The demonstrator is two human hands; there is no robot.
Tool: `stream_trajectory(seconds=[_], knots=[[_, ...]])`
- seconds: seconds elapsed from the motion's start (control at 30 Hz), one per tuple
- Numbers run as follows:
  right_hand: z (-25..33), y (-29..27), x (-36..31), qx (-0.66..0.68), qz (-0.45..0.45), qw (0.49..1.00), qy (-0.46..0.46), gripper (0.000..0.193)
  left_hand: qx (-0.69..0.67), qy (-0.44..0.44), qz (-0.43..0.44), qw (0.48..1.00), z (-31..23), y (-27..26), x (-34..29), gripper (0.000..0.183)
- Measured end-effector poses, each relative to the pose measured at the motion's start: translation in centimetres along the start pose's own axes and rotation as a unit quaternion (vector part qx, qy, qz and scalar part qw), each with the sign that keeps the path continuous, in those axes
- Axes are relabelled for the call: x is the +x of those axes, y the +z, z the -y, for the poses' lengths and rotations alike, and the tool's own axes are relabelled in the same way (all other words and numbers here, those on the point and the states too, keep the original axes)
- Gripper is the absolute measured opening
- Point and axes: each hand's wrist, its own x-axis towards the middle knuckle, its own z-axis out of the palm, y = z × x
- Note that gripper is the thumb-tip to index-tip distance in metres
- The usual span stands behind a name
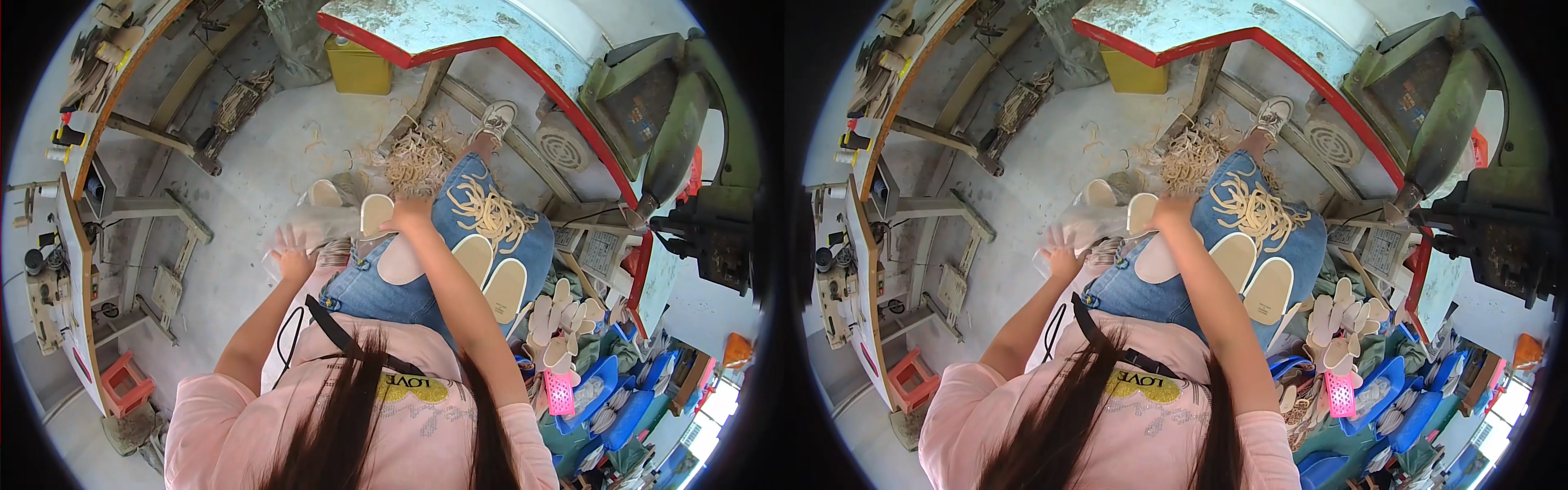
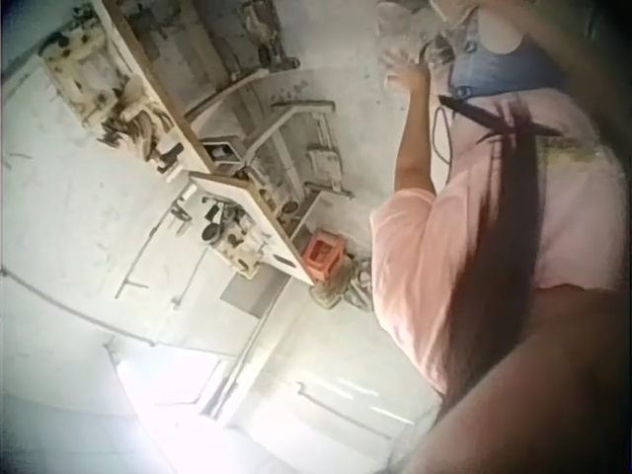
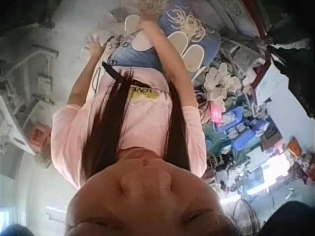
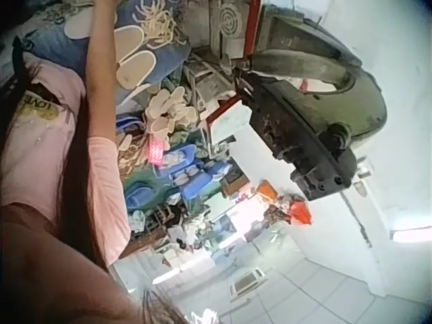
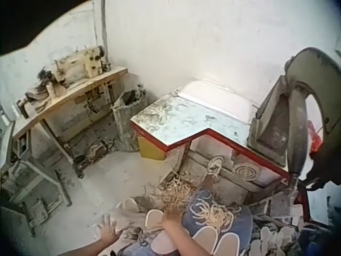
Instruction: Trimming excess material from leather shoe components using an industrial machine.
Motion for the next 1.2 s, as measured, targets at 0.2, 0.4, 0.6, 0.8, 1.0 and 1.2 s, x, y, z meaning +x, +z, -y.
stream_trajectory(seconds=[0.2, 0.4, 0.6, 0.8, 1.0, 1.2], knots=[[-0.9, -0.6, 0.9, 0.154, 0.157, 0.973, -0.066, 0.048, -0.086, -0.003, -0.031, 0.996, -3.9, -2.4, 2.6, 0.071], [-4.4, -6.4, -4.3, 0.705, 0.046, 0.702, -0.092, 0.026, -0.243, 0.180, -0.095, 0.948, -8.2, -7.8, 3.3, 0.079], [-9.2, -12.1, -14.0, 0.838, 0.102, 0.525, -0.103, 0.035, -0.494, 0.443, 0.012, 0.748, -13.7, -16.9, 3.4, 0.081], [-11.1, -10.5, -19.9, 0.911, 0.049, 0.376, -0.165, 0.039, -0.553, 0.506, 0.146, 0.646, -20.7, -21.0, -0.9, 0.066], [-14.4, -11.5, -24.6, 0.906, -0.090, 0.391, -0.136, 0.038, -0.545, 0.464, 0.295, 0.633, -25.0, -23.9, 0.7, 0.023], [-18.4, -13.4, -27.3, 0.762, -0.094, 0.639, 0.039, 0.036, -0.676, 0.315, 0.351, 0.567, -27.1, -27.8, 2.2, 0.011]])
